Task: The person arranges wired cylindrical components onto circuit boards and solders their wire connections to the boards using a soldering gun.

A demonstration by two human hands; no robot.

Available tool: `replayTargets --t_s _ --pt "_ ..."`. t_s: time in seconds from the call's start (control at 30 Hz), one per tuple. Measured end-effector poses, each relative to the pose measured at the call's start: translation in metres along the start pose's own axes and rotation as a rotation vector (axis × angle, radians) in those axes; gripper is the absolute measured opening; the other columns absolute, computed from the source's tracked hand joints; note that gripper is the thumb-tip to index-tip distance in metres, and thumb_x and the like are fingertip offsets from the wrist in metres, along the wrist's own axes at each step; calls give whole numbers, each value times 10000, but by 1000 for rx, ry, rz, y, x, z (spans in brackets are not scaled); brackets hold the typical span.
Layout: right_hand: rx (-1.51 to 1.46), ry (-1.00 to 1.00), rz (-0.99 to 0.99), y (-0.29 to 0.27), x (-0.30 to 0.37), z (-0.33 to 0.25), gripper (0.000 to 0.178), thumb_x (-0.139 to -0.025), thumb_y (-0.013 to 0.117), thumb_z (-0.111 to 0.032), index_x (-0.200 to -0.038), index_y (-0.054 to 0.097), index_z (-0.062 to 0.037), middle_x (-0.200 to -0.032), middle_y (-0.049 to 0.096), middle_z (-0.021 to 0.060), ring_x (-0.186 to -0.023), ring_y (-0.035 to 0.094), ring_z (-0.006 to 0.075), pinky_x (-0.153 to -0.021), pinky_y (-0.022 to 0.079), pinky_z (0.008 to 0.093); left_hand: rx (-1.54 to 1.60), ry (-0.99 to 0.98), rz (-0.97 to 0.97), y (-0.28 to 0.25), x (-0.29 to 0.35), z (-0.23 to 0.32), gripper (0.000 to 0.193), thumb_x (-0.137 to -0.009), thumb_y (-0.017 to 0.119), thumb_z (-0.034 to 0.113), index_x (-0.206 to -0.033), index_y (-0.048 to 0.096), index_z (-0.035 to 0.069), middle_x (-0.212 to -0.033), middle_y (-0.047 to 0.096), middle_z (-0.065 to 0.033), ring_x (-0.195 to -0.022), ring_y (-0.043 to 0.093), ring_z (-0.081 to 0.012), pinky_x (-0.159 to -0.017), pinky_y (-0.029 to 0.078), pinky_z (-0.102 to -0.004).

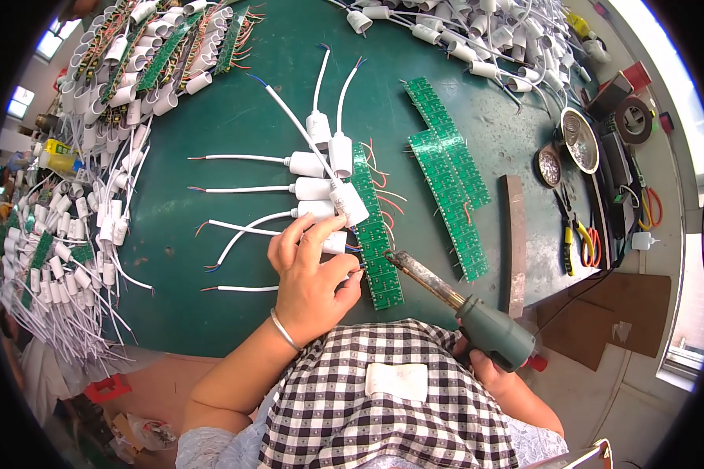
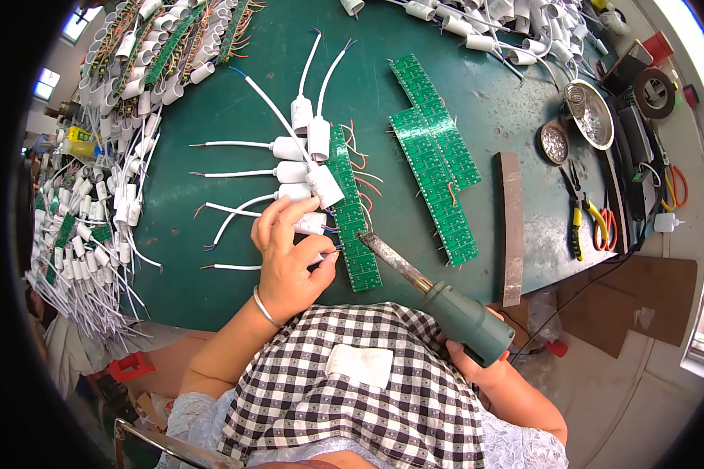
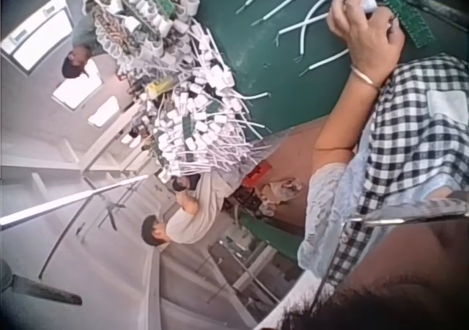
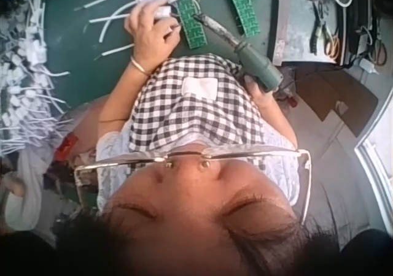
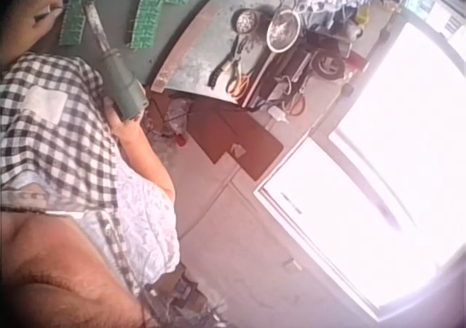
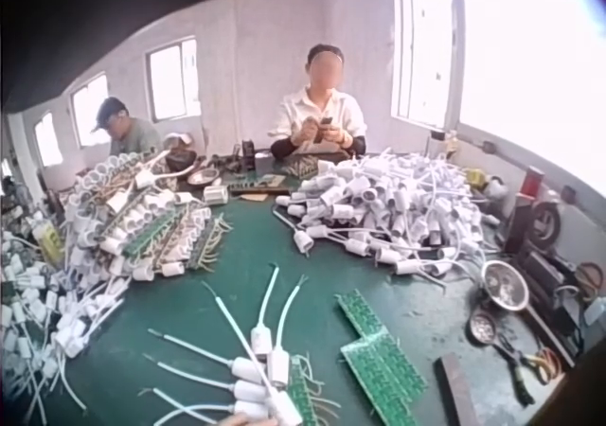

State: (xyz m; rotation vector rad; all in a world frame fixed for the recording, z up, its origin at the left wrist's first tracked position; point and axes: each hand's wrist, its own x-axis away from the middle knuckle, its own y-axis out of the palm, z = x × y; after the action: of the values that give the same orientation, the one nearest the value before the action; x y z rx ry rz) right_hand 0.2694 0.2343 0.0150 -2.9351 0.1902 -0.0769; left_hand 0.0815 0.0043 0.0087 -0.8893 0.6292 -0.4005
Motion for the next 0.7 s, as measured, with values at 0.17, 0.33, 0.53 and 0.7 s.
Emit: replayTargets --t_s 0.17,0.33,0.53,0.7 --pt "-35 44 19 -1 -4 -6 234 -793 615 -126 -996 633 -11 -789 649 77 -656 631 206 -632 492 312 1 10 -23 -1 0 0 130 -647 708 123 -718 601 146 -1285 483 -69 -1221 354 -344 -1002 214 -466" --pt "4 64 -25 0 -5 -6 225 -751 616 -80 -967 639 -20 -889 653 119 -794 620 298 -713 489 361 -14 -9 -28 1 -2 3 141 -639 700 109 -690 573 145 -1274 476 -56 -1222 348 -345 -987 213 -477" --pt "3 95 -17 1 -2 -3 237 -711 630 -25 -948 644 -16 -900 659 130 -806 621 306 -731 490 374 -20 -24 -40 3 -3 5 144 -631 691 98 -679 562 142 -1275 458 -54 -1223 341 -347 -985 214 -478" --pt "35 82 -31 -1 0 -1 244 -696 638 -6 -940 644 -9 -897 659 133 -806 621 309 -734 489 373 -21 -35 -41 4 -4 6 143 -623 686 93 -671 558 136 -1270 457 -55 -1219 342 -348 -985 217 -481"
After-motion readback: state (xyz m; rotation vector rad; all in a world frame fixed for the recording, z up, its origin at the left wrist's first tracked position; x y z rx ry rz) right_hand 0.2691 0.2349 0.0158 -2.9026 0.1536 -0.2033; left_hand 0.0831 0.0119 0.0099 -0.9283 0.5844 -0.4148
